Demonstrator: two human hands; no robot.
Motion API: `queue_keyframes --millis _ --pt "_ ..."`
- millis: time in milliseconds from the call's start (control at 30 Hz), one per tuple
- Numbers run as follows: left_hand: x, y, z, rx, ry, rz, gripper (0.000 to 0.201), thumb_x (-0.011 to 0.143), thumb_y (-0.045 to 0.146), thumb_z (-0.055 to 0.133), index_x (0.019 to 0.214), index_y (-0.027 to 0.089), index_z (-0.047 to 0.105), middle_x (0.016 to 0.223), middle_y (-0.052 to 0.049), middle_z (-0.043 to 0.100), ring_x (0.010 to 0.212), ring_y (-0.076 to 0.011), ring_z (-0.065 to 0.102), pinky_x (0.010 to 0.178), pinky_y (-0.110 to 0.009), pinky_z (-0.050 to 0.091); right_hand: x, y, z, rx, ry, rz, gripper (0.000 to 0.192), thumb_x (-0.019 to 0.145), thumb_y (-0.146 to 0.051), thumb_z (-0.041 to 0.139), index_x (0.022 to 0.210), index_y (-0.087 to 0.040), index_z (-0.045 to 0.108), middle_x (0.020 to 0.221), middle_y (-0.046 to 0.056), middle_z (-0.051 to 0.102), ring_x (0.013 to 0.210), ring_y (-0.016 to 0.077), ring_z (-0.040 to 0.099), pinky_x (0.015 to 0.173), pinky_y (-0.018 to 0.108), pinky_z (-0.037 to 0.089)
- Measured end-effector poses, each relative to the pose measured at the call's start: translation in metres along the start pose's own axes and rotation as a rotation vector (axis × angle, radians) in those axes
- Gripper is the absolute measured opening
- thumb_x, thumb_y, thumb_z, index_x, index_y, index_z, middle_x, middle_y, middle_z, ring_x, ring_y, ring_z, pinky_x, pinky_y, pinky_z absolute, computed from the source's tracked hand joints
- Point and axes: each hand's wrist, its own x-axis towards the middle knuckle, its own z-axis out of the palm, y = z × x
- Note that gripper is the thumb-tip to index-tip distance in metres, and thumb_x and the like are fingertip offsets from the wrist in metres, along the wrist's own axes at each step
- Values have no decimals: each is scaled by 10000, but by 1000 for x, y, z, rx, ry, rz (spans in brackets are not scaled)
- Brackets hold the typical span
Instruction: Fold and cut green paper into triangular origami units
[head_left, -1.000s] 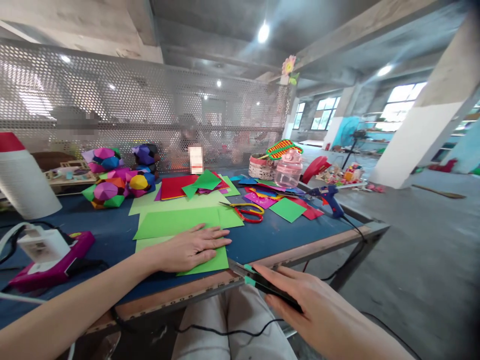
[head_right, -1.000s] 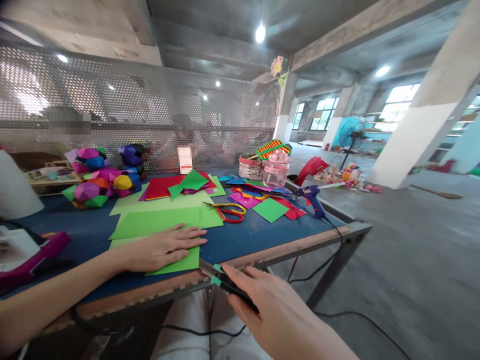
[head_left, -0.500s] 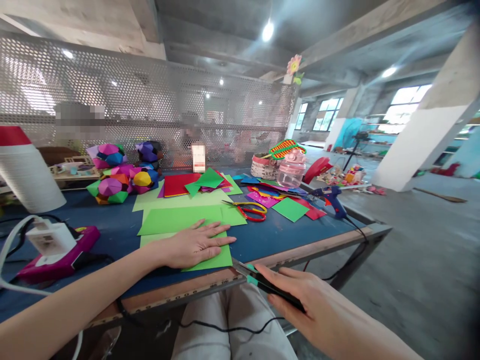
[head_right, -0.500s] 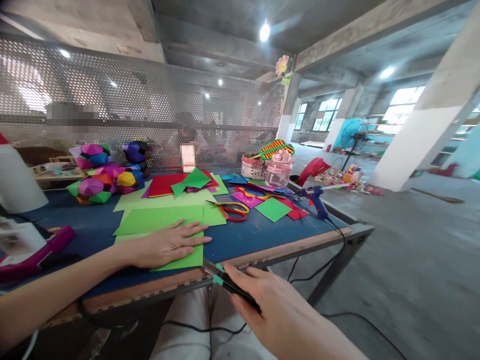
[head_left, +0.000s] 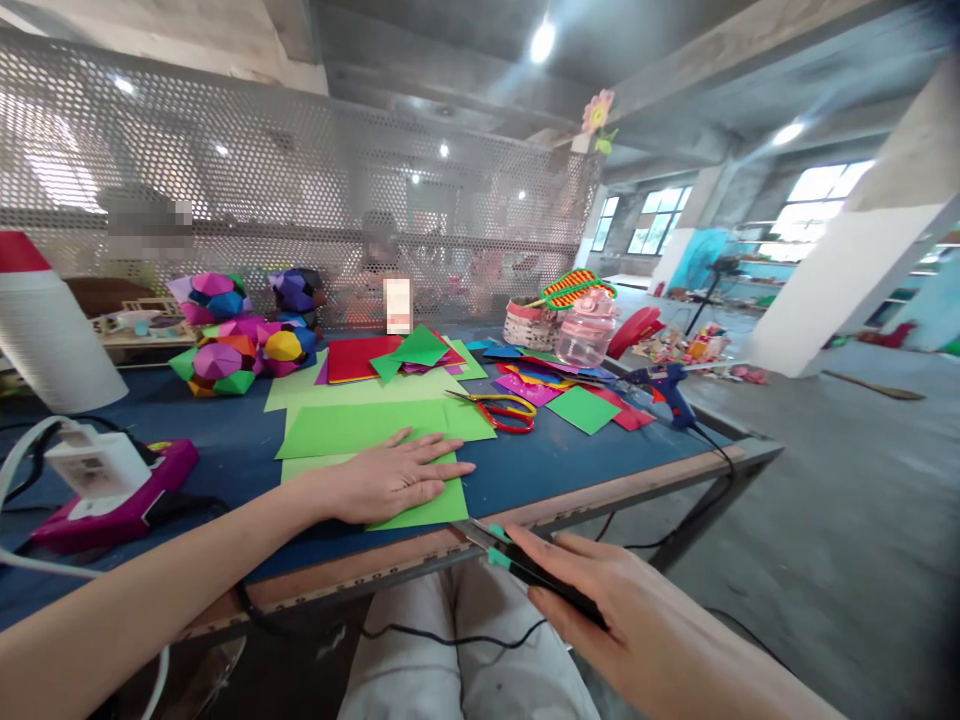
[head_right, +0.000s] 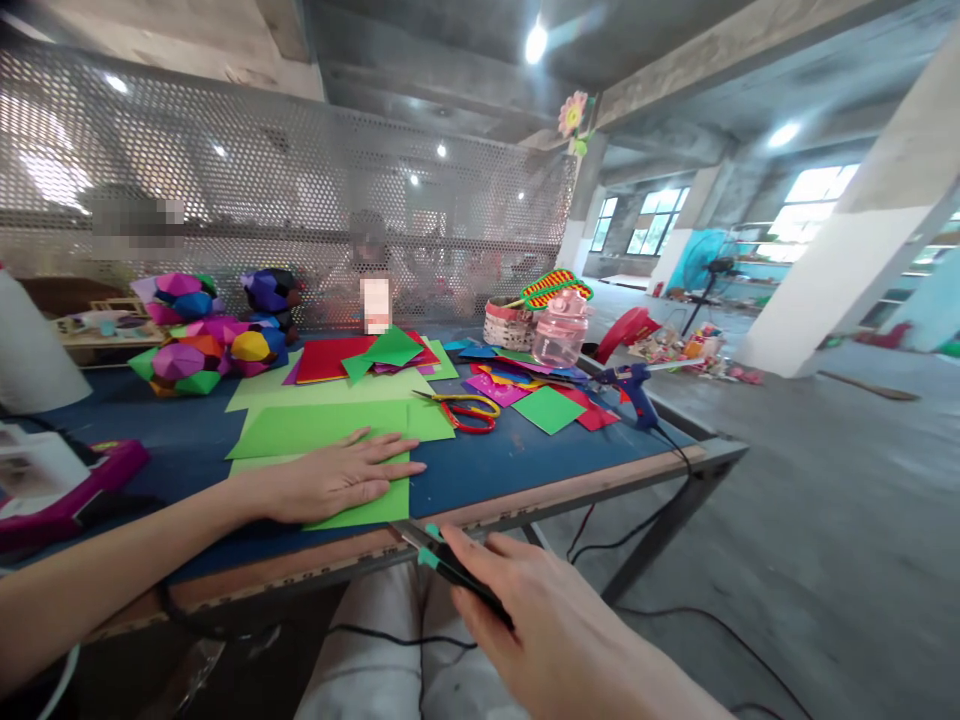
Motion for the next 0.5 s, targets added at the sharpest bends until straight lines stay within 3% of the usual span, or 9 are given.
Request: queue_keyframes --millis 300,500 --pt "1 0 0 13 -15 -8 465 1057 511 266 1519 465 302 1654 64 159 1529 -265 106 1205 -552 -3 0 -1 8 -27 13 -19 512 976 -328 482 1480 -240 482 1368 99 620 1160 269 648 905 342 568" --pt "0 0 -2 29 -49 -15 482 1057 521 242 1533 450 273 1662 58 117 1532 -264 85 1202 -557 -1 0 -6 8 -49 29 -20 517 963 -323 494 1477 -269 484 1337 96 642 1082 287 688 774 343 605"
